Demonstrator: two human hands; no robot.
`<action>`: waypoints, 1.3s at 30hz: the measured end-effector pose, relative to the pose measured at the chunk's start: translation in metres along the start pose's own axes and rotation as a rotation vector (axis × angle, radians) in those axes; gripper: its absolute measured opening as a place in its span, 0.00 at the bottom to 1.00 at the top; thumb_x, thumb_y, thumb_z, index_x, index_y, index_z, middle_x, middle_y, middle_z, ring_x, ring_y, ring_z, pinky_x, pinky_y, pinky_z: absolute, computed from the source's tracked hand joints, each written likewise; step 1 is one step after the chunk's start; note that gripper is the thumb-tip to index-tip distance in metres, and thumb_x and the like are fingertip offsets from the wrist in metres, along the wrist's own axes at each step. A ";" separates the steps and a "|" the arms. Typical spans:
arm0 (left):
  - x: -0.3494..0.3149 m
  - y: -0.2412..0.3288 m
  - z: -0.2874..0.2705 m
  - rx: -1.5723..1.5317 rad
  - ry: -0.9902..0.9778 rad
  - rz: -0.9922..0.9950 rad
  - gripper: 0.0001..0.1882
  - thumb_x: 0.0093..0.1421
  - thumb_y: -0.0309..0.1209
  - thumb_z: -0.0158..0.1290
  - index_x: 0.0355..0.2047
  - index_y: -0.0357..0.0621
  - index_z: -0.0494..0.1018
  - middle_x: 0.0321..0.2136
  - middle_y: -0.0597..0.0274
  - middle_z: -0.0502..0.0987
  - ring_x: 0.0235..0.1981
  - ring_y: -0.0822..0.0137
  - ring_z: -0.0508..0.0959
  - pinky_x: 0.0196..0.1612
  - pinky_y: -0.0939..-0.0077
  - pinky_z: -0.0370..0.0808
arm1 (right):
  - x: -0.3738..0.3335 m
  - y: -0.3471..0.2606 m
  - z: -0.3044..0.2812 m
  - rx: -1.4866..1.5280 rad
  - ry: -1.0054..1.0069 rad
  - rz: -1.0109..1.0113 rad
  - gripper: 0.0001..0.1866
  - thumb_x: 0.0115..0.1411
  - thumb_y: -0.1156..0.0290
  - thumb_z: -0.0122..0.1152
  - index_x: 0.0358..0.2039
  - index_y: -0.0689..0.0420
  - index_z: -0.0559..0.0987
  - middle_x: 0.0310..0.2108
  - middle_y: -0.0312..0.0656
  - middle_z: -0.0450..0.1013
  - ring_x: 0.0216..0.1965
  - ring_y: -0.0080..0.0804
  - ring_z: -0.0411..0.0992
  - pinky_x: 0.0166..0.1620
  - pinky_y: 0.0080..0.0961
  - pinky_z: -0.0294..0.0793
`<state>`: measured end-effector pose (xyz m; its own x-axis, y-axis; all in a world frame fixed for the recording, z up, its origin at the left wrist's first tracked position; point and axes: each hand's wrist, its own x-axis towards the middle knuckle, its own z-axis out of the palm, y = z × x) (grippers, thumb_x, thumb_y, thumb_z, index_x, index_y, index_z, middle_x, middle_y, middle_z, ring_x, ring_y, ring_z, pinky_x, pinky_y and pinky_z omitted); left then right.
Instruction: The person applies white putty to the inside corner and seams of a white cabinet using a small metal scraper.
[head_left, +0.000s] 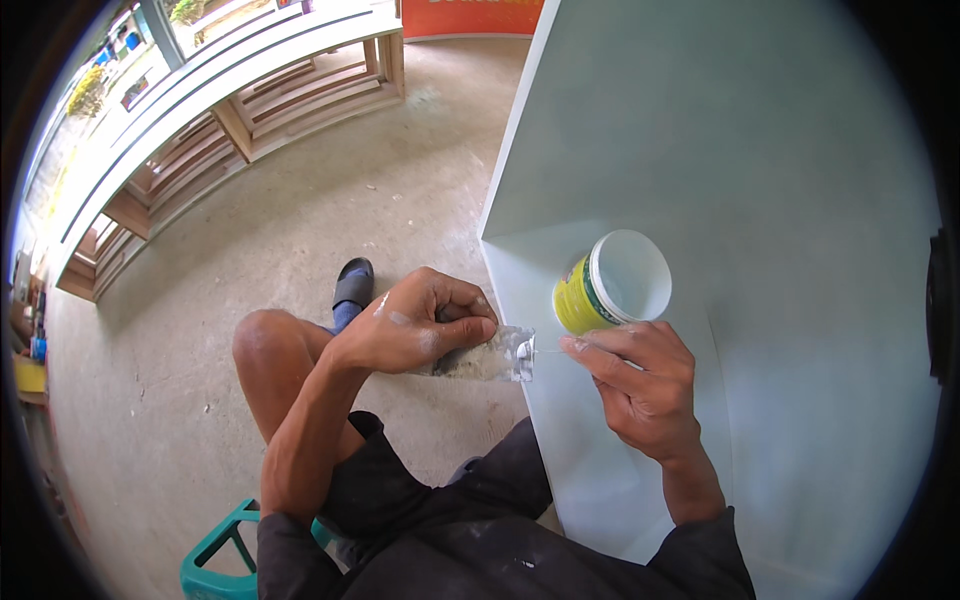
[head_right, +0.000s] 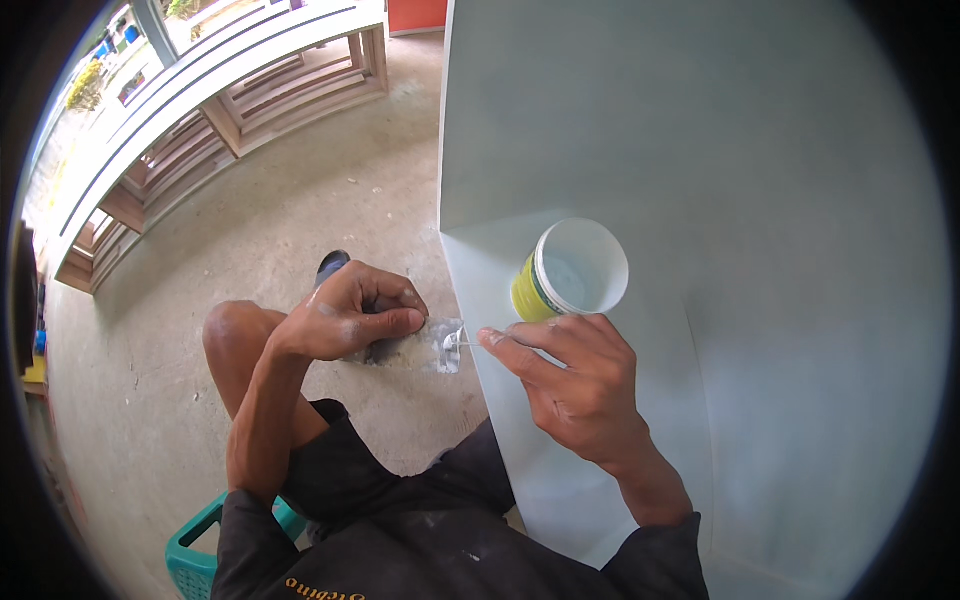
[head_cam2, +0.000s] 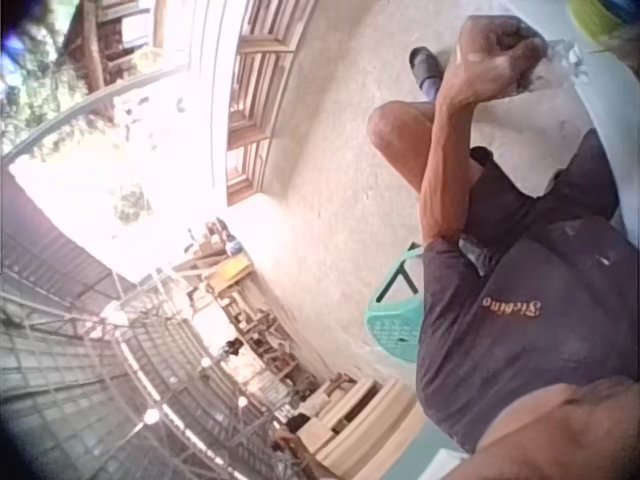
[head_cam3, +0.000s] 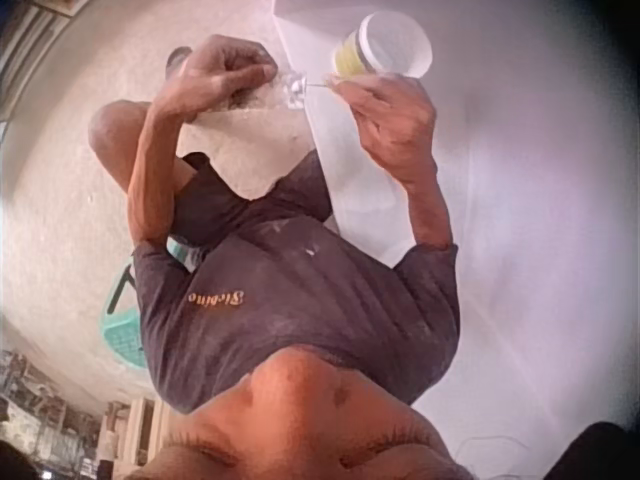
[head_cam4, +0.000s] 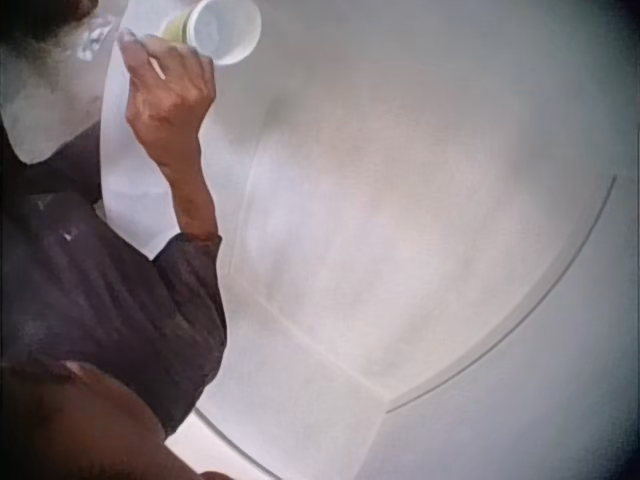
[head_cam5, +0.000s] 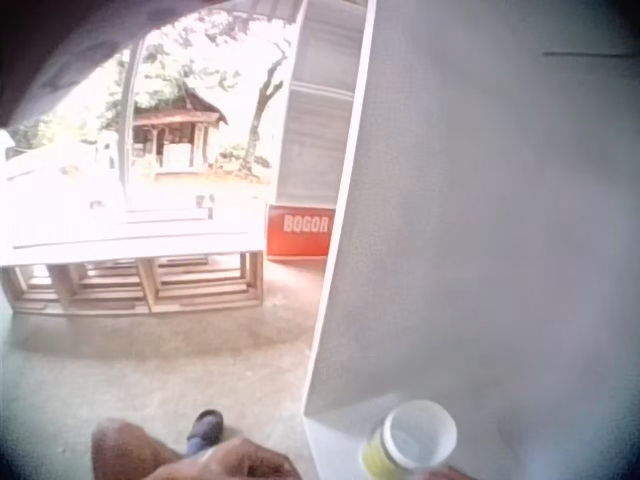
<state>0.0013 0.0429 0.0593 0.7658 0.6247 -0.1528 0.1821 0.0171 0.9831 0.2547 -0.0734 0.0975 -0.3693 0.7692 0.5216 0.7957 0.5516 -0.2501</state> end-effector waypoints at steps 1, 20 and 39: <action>0.000 0.000 0.001 -0.006 -0.006 -0.010 0.09 0.64 0.28 0.58 0.39 0.32 0.81 0.26 0.64 0.80 0.30 0.77 0.74 0.36 0.78 0.72 | -0.001 -0.001 0.001 -0.006 -0.014 0.002 0.25 0.45 0.84 0.65 0.44 0.49 0.86 0.33 0.31 0.79 0.31 0.31 0.74 0.37 0.29 0.70; 0.018 -0.009 0.004 0.218 0.155 -0.105 0.13 0.62 0.32 0.58 0.27 0.32 0.77 0.16 0.65 0.70 0.20 0.73 0.67 0.25 0.72 0.65 | -0.032 0.026 -0.037 0.713 -0.112 0.582 0.09 0.61 0.79 0.65 0.43 0.59 0.84 0.34 0.39 0.81 0.33 0.23 0.77 0.38 0.23 0.75; 0.006 -0.019 0.004 -0.029 0.339 -0.282 0.03 0.60 0.22 0.57 0.30 0.34 0.77 0.24 0.70 0.74 0.26 0.80 0.70 0.31 0.82 0.65 | -0.186 0.244 -0.053 -0.784 -0.258 0.354 0.16 0.52 0.82 0.62 0.43 0.63 0.81 0.39 0.41 0.73 0.41 0.37 0.74 0.38 0.33 0.79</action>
<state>0.0050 0.0436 0.0391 0.4418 0.8134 -0.3783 0.3341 0.2422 0.9109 0.5427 -0.0986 -0.0174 -0.0615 0.9530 0.2968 0.9478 -0.0375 0.3168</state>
